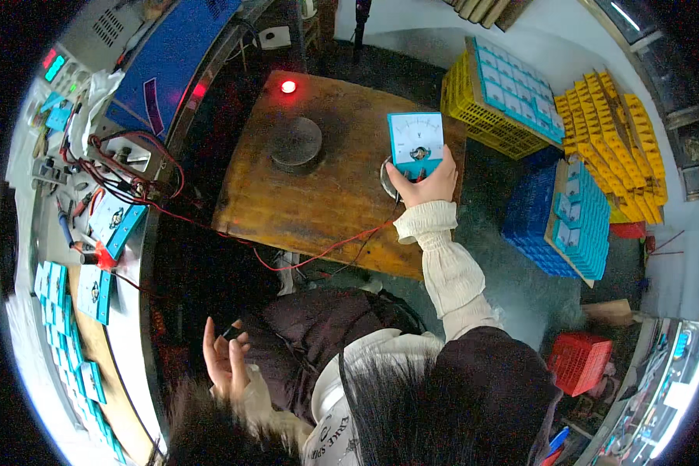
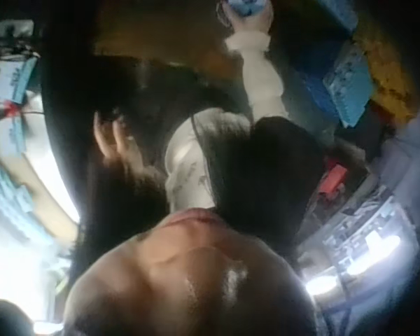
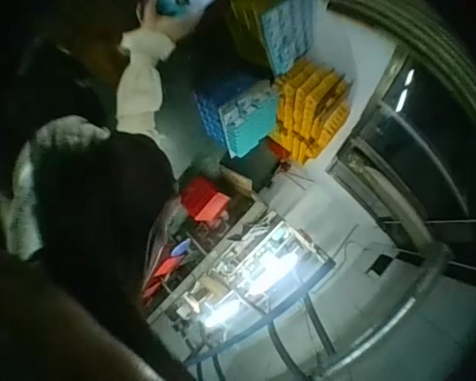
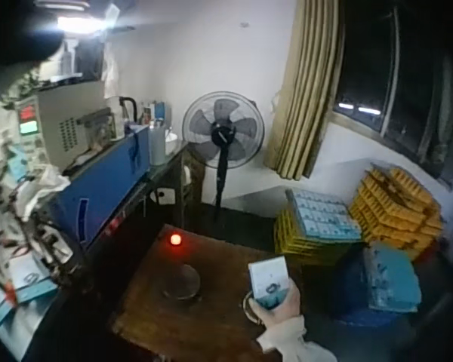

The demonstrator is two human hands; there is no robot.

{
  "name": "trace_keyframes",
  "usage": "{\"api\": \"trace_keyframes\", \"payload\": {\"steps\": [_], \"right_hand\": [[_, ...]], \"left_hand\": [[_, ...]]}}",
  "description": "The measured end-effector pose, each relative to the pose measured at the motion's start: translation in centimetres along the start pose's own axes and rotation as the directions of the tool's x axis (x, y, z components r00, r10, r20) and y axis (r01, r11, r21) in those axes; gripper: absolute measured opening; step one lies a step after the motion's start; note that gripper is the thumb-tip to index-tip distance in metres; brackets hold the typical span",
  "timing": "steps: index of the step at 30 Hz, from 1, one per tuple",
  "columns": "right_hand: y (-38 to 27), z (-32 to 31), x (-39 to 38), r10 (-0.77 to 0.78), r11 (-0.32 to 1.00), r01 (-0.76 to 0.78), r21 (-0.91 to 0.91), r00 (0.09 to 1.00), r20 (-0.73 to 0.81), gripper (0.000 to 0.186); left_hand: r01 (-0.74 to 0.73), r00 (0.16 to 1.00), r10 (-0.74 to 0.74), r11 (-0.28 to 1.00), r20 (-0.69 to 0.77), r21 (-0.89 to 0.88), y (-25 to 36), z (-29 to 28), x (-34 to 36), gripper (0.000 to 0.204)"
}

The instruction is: Testing analog voltmeters using a dedicated test rig and sorting them onto a stack.

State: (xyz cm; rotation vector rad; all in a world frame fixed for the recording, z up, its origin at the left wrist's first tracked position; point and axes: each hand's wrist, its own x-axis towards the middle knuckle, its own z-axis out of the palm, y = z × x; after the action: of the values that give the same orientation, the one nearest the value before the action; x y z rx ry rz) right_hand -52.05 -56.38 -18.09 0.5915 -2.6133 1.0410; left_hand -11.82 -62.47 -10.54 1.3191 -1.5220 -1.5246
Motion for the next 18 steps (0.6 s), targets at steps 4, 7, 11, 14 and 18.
{"api": "trace_keyframes", "payload": {"steps": [4, 7, 11, 14, 18], "right_hand": [[0.1, 0.4, -0.1, -0.023, 0.999, 0.023, 0.028, 1.000, -0.003, 0.102], [0.2, 0.5, -0.1, -0.028, 1.000, 0.028, 0.004, 1.000, -0.011, 0.102], [0.3, 0.3, 0.0, -0.063, 0.998, 0.063, 0.028, 0.998, -0.006, 0.101], [0.2, 0.3, 0.1, -0.057, 0.998, 0.058, 0.034, 0.998, -0.021, 0.100], [0.1, 0.3, 0.1, -0.067, 0.997, 0.067, 0.039, 0.998, -0.005, 0.099]], "left_hand": [[0.021, 0.999, -0.025, 0.992, -0.029, -0.125, -1.0, 1.6, -0.8, 0.055], [0.014, 1.000, -0.016, 0.979, -0.007, -0.204, -1.5, 1.9, -0.8, 0.056], [-0.010, 0.999, 0.015, 0.996, 0.051, -0.087, -1.8, 1.7, -0.7, 0.054], [-0.019, 0.999, 0.022, 0.997, 0.040, -0.080, -1.8, 1.6, -0.8, 0.054], [0.036, 0.999, -0.035, 0.999, 0.024, -0.033, -1.7, 1.4, -1.0, 0.055]]}}
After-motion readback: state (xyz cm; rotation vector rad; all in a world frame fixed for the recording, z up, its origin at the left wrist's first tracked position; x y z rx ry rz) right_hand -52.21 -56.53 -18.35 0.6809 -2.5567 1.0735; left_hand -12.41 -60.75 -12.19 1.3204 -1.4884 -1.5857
